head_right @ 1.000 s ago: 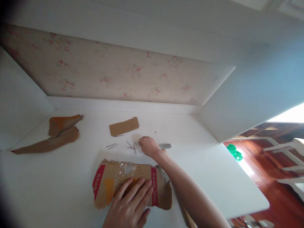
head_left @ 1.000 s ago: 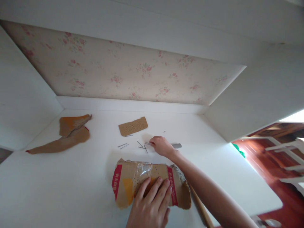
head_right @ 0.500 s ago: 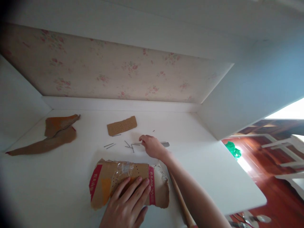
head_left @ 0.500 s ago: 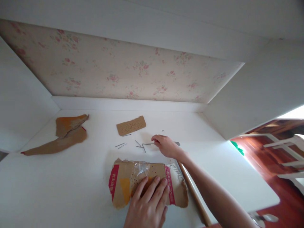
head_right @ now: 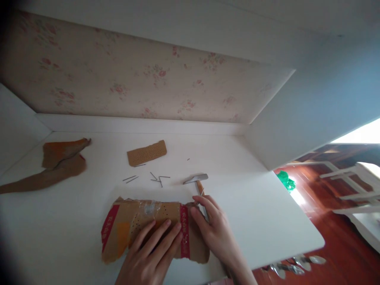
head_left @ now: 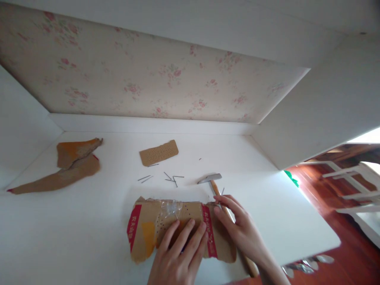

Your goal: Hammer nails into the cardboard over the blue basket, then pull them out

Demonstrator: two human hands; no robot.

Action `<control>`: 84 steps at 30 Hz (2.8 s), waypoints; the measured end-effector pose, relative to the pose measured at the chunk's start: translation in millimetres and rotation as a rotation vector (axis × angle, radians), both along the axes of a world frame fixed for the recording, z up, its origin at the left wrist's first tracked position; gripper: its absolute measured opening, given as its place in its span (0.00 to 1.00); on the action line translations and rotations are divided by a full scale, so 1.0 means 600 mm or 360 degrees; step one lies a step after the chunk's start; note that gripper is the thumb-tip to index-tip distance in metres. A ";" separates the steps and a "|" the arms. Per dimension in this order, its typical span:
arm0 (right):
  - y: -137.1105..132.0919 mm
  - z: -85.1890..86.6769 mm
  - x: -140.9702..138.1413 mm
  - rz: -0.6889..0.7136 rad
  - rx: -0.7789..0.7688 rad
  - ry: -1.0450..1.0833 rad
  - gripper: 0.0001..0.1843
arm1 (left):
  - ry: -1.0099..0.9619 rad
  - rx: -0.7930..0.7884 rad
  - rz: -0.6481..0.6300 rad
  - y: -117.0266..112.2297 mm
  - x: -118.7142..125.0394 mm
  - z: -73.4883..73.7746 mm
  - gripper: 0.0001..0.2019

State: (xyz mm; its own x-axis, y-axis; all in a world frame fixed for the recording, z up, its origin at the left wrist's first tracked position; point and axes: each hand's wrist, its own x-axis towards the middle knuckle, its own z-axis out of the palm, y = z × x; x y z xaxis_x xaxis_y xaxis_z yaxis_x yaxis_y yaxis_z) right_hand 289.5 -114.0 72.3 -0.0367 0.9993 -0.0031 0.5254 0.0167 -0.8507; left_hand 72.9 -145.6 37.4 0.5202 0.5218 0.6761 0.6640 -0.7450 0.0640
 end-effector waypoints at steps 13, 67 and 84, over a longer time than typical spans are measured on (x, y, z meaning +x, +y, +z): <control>0.005 -0.033 0.003 -0.0031 -0.0097 0.0089 0.12 | -0.0043 0.0061 0.0052 -0.001 0.019 -0.003 0.20; 0.010 0.006 -0.047 0.0179 0.0654 -0.0356 0.14 | -0.0058 -0.0077 0.0103 -0.002 -0.007 -0.006 0.13; 0.003 0.015 -0.085 -0.0129 0.0218 -0.0019 0.10 | -0.0021 -0.0044 0.0177 -0.009 -0.005 -0.020 0.15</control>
State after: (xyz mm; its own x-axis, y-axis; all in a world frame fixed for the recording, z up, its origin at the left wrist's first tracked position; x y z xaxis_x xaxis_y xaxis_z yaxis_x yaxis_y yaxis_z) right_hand 238.4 -112.3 81.5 0.0431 0.9901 0.1336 0.5397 0.0894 -0.8371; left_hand 69.7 -151.2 25.2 0.4493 0.5943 0.6671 0.7412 -0.6648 0.0930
